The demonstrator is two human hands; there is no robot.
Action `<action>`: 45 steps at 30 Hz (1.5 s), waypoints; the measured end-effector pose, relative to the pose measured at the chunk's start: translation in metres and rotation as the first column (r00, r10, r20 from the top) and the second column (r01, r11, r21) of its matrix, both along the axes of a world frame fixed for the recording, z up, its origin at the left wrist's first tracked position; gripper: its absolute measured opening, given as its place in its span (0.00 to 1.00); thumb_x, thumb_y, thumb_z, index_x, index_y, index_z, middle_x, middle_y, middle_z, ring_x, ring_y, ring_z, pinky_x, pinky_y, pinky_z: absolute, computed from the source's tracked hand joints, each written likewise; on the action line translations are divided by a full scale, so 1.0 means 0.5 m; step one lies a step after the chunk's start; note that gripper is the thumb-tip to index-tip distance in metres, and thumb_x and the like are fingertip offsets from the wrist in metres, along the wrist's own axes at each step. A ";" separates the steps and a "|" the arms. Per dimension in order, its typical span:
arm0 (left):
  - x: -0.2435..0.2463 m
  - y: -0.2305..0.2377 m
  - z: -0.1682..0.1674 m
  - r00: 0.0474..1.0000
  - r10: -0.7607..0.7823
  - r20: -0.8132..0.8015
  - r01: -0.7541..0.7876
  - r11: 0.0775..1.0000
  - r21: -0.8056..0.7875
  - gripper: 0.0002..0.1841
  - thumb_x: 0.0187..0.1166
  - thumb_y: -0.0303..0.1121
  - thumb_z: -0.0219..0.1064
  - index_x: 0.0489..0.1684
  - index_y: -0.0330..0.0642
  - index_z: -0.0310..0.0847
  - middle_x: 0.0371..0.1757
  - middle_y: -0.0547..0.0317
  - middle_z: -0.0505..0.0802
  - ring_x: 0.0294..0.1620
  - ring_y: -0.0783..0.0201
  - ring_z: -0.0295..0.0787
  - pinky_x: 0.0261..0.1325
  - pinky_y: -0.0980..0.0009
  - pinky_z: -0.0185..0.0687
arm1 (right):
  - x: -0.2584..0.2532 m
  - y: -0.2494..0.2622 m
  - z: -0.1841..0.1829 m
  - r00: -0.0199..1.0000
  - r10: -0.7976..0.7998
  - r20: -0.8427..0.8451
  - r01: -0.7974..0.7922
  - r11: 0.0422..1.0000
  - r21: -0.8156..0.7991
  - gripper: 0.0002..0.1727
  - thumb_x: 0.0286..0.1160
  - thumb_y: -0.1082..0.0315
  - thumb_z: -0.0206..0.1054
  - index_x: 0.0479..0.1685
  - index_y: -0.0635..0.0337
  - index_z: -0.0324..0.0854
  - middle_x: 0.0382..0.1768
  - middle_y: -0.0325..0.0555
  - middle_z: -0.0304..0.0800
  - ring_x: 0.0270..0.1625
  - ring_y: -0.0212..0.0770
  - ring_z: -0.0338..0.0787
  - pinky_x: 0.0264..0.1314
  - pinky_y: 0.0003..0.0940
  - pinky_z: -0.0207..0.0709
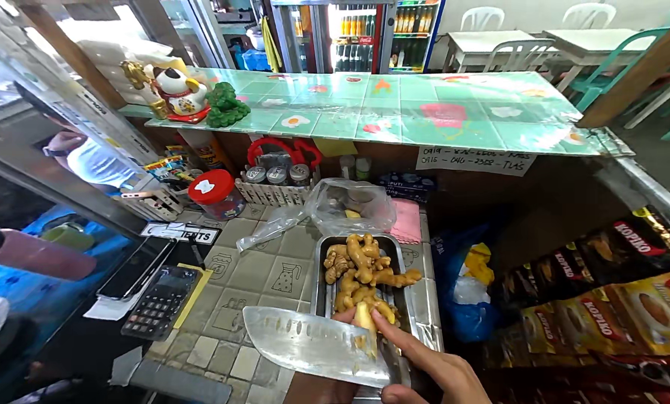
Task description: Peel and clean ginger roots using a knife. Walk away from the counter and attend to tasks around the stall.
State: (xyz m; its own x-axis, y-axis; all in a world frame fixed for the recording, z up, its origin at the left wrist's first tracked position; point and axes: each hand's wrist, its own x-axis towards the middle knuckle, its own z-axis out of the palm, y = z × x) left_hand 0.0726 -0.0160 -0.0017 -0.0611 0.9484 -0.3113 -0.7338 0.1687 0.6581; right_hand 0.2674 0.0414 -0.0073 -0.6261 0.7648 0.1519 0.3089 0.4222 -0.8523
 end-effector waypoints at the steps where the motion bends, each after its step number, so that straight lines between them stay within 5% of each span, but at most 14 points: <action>1: 0.000 0.000 -0.001 1.000 0.001 0.010 -0.001 1.000 -0.007 0.20 0.86 0.22 0.52 0.75 0.32 0.65 0.61 0.50 0.90 0.59 0.58 0.91 0.65 0.57 0.86 | 0.000 0.001 -0.001 1.000 0.003 -0.005 -0.003 1.000 -0.001 0.37 0.79 0.46 0.69 0.88 0.48 0.70 0.66 0.43 0.92 0.48 0.39 0.95 0.49 0.46 0.89; 6: -0.003 0.000 0.009 0.999 0.006 0.050 -0.002 0.998 -0.071 0.18 0.88 0.21 0.47 0.73 0.33 0.68 0.56 0.50 0.94 0.54 0.57 0.94 0.64 0.57 0.88 | 0.006 0.006 -0.006 1.000 0.007 -0.008 -0.007 1.000 0.005 0.33 0.81 0.47 0.67 0.86 0.46 0.73 0.70 0.38 0.89 0.56 0.37 0.95 0.56 0.45 0.89; 9: -0.004 -0.003 0.013 1.000 -0.002 0.018 0.004 0.995 -0.096 0.14 0.86 0.20 0.47 0.51 0.40 0.79 0.43 0.54 0.96 0.45 0.62 0.95 0.57 0.63 0.90 | 0.009 0.010 -0.013 0.999 0.007 -0.040 -0.008 1.000 -0.014 0.31 0.83 0.48 0.66 0.85 0.45 0.74 0.73 0.36 0.87 0.60 0.36 0.93 0.59 0.44 0.88; 11: -0.005 -0.001 0.016 1.000 -0.015 0.019 0.017 0.995 -0.100 0.14 0.85 0.18 0.47 0.48 0.40 0.79 0.42 0.54 0.96 0.45 0.63 0.95 0.57 0.63 0.90 | 0.012 0.014 -0.012 0.998 0.031 -0.062 -0.034 0.998 -0.046 0.32 0.83 0.49 0.66 0.86 0.46 0.72 0.75 0.37 0.85 0.61 0.35 0.93 0.62 0.43 0.87; 13: -0.008 -0.003 0.013 1.000 -0.020 0.015 0.021 0.998 -0.063 0.11 0.85 0.19 0.50 0.55 0.36 0.77 0.47 0.53 0.95 0.50 0.61 0.94 0.61 0.61 0.89 | 0.011 0.011 -0.006 0.998 0.039 -0.057 -0.044 0.995 -0.088 0.37 0.81 0.47 0.67 0.89 0.48 0.68 0.63 0.42 0.92 0.45 0.35 0.93 0.49 0.42 0.88; 14: -0.008 -0.003 0.010 0.999 -0.034 -0.008 0.034 0.999 -0.016 0.12 0.84 0.20 0.53 0.61 0.32 0.75 0.51 0.52 0.94 0.54 0.60 0.93 0.64 0.61 0.88 | 0.009 0.009 -0.004 0.997 0.038 -0.065 -0.045 0.993 -0.106 0.39 0.81 0.47 0.68 0.90 0.51 0.65 0.45 0.47 0.93 0.32 0.38 0.85 0.37 0.42 0.82; 16: -0.006 0.001 0.016 0.996 -0.050 -0.074 0.052 0.998 0.020 0.15 0.84 0.22 0.55 0.65 0.28 0.70 0.56 0.50 0.91 0.58 0.61 0.91 0.66 0.61 0.87 | 0.008 0.009 -0.001 0.996 0.058 -0.064 -0.065 0.990 -0.123 0.42 0.81 0.45 0.67 0.92 0.53 0.61 0.35 0.49 0.89 0.26 0.40 0.80 0.31 0.42 0.79; 18: -0.008 0.000 0.019 0.991 -0.058 -0.124 0.061 0.998 0.022 0.16 0.83 0.21 0.54 0.68 0.27 0.67 0.58 0.49 0.91 0.58 0.60 0.91 0.66 0.60 0.87 | 0.008 0.012 0.002 0.996 0.063 -0.059 -0.070 0.990 -0.123 0.41 0.81 0.45 0.67 0.91 0.52 0.62 0.44 0.50 0.95 0.32 0.39 0.88 0.39 0.43 0.86; 23: -0.013 -0.008 0.019 0.996 -0.063 -0.070 0.059 0.997 -0.057 0.16 0.83 0.16 0.50 0.66 0.34 0.72 0.51 0.53 0.94 0.49 0.60 0.94 0.58 0.61 0.90 | 0.008 0.013 -0.001 0.998 0.032 -0.062 -0.039 0.991 -0.128 0.39 0.79 0.46 0.69 0.89 0.49 0.67 0.47 0.49 0.95 0.30 0.37 0.86 0.36 0.40 0.84; 28: -0.008 0.000 0.034 0.990 -0.104 -0.096 0.095 0.991 -0.099 0.11 0.86 0.21 0.51 0.49 0.40 0.81 0.40 0.57 0.96 0.41 0.67 0.94 0.52 0.68 0.91 | 0.007 0.018 -0.016 0.984 0.006 -0.180 -0.046 0.976 -0.215 0.34 0.81 0.49 0.68 0.84 0.52 0.74 0.51 0.46 0.94 0.34 0.29 0.85 0.39 0.30 0.82; 31: -0.013 0.006 0.035 0.973 -0.183 -0.140 0.168 0.980 -0.110 0.12 0.90 0.28 0.52 0.61 0.37 0.78 0.45 0.57 0.94 0.42 0.67 0.92 0.51 0.69 0.89 | 0.003 0.022 -0.021 0.964 -0.050 -0.262 -0.048 0.933 -0.357 0.32 0.85 0.55 0.65 0.85 0.57 0.71 0.64 0.45 0.91 0.45 0.27 0.90 0.49 0.28 0.86; 36: -0.022 0.018 0.022 0.972 -0.176 -0.158 0.158 0.980 -0.118 0.17 0.92 0.31 0.48 0.74 0.34 0.70 0.53 0.51 0.92 0.46 0.62 0.92 0.54 0.65 0.89 | 0.008 0.019 -0.025 0.958 -0.083 -0.273 -0.072 0.857 -0.510 0.33 0.89 0.55 0.59 0.91 0.55 0.62 0.32 0.35 0.85 0.21 0.24 0.69 0.22 0.23 0.66; 40: -0.024 0.018 0.011 0.987 -0.031 -0.157 0.022 0.998 -0.059 0.16 0.89 0.26 0.48 0.70 0.34 0.70 0.52 0.54 0.94 0.49 0.63 0.94 0.58 0.63 0.91 | 0.005 -0.006 -0.005 0.989 0.038 -0.146 -0.083 0.945 -0.317 0.39 0.86 0.49 0.62 0.93 0.57 0.58 0.37 0.47 0.91 0.27 0.33 0.80 0.33 0.35 0.80; 45: -0.029 0.040 0.002 0.966 -0.103 -0.237 0.086 0.993 -0.079 0.22 0.91 0.30 0.50 0.80 0.31 0.62 0.58 0.50 0.90 0.54 0.61 0.92 0.61 0.63 0.88 | -0.011 -0.035 0.012 0.999 0.021 0.041 -0.019 0.998 -0.055 0.45 0.77 0.41 0.69 0.90 0.57 0.63 0.31 0.50 0.91 0.24 0.44 0.83 0.29 0.48 0.80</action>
State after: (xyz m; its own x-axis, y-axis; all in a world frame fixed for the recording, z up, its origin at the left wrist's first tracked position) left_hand 0.0580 0.0039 -0.0006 -0.0531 0.9309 -0.3615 -0.5342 0.2794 0.7979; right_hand 0.2618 0.0237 -0.0012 -0.6464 0.7583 0.0838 0.3363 0.3818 -0.8609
